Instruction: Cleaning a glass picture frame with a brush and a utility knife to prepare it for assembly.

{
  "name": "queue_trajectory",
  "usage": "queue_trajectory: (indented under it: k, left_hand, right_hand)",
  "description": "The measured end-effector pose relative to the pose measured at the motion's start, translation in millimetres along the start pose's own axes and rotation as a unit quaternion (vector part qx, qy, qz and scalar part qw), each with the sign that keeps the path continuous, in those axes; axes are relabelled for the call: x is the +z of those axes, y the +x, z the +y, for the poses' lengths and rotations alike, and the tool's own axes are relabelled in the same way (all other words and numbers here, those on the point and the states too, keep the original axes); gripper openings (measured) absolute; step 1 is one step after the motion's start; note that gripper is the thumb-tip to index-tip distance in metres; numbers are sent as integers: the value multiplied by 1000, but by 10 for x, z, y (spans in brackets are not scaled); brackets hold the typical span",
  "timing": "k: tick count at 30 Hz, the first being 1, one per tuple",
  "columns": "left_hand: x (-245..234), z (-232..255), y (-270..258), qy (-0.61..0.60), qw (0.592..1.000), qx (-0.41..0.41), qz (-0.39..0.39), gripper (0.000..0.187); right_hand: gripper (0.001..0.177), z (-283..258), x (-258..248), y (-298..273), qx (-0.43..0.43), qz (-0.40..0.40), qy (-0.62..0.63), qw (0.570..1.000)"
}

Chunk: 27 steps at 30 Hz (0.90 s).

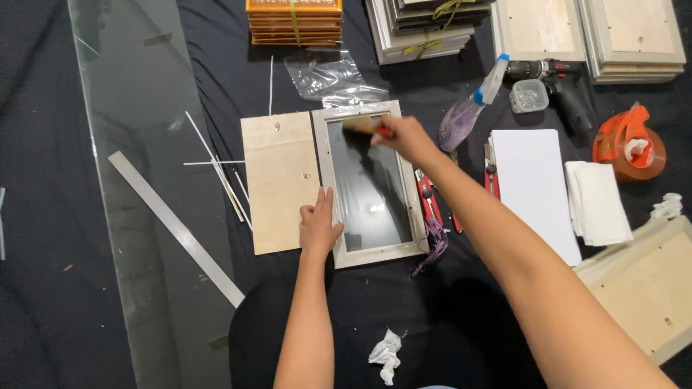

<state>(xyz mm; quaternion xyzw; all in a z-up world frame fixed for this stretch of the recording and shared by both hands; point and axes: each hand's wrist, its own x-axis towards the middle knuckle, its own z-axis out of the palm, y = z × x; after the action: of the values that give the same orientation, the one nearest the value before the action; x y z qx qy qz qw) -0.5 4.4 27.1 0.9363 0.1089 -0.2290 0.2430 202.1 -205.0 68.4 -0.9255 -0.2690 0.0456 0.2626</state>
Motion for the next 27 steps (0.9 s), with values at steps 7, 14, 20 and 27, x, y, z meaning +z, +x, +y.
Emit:
queue_trajectory:
  k: [7,14,20,27]
  left_hand:
    - [11,14,-18,-14,1000,9,0,88]
    - [18,0,7,-5,1000,11,1,87]
    - [84,-56,28,-14,1000,9,2,89]
    - [87,-42,29,-18,1000,7,6,89]
  right_hand:
    - [17,-915,-597,-1435,0,-262,121,957]
    - [24,-368,-706,-688,-11,-78,121,990]
    - [28,93,-167,-207,0,34,0,999]
    - [17,-589,-438,-1411,-72,-172,70,980]
